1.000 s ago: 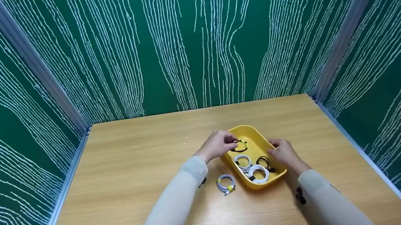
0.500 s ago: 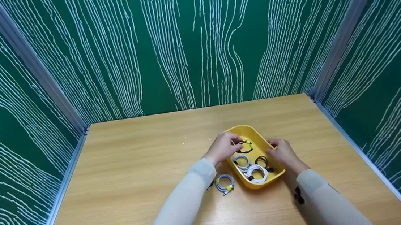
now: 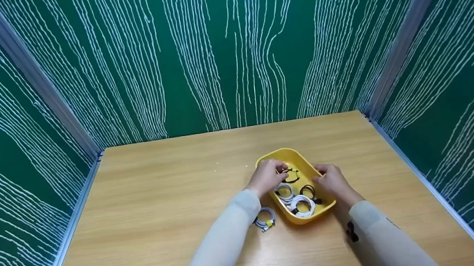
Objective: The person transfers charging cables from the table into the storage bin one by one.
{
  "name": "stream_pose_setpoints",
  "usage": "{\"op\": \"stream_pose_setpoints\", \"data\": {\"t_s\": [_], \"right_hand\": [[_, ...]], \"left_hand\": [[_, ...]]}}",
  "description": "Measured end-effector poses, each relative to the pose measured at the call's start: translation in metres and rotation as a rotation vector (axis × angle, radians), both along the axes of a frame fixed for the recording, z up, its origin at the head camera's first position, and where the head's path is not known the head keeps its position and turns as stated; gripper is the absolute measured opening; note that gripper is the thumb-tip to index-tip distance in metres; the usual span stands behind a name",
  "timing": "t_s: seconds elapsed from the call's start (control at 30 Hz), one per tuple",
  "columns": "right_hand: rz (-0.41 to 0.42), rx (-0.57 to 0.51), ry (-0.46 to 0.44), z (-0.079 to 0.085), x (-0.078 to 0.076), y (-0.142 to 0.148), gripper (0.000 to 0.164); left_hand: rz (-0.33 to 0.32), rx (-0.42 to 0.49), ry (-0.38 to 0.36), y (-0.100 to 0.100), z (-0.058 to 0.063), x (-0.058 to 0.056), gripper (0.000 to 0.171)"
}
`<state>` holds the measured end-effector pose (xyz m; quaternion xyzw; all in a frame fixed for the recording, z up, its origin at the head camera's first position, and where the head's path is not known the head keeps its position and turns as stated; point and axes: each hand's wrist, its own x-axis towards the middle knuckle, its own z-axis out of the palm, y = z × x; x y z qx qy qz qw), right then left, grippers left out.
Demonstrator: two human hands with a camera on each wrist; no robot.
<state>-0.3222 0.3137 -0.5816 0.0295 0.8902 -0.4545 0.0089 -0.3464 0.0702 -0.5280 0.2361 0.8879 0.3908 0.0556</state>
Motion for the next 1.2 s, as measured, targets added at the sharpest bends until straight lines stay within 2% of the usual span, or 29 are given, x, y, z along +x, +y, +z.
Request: {"op": "stream_pose_setpoints", "data": {"t_s": [0.23, 0.43, 0.6, 0.77, 0.87, 1.03, 1.1, 1.2], "right_hand": [[0.017, 0.007, 0.019, 0.0, 0.001, 0.0, 0.048], [0.009, -0.006, 0.006, 0.003, 0.002, 0.0, 0.05], [0.012, 0.037, 0.033, 0.005, 0.003, 0.0, 0.046], [0.008, 0.041, 0.01, 0.004, 0.003, -0.002, 0.045], [0.0, 0.036, -0.002, 0.004, 0.003, -0.003, 0.044], [-0.001, 0.026, 0.006, 0.005, 0.003, -0.002, 0.045], [-0.001, 0.008, 0.003, 0.005, 0.002, -0.003, 0.047], [-0.003, -0.019, -0.009, 0.004, 0.002, -0.003, 0.049]], "left_hand": [[0.005, -0.025, 0.0, 0.005, -0.002, -0.002, 0.02], [0.011, -0.063, 0.034, 0.01, -0.002, -0.004, 0.02], [0.032, -0.097, 0.059, 0.015, -0.004, -0.005, 0.018], [0.051, -0.092, 0.054, 0.02, -0.015, -0.01, 0.016], [0.05, -0.078, 0.078, 0.025, -0.032, -0.019, 0.017], [0.052, -0.061, 0.11, 0.029, -0.038, -0.023, 0.016], [0.06, -0.057, 0.109, 0.028, -0.035, -0.021, 0.012], [0.087, -0.075, 0.121, 0.031, -0.042, -0.024, 0.008]]}}
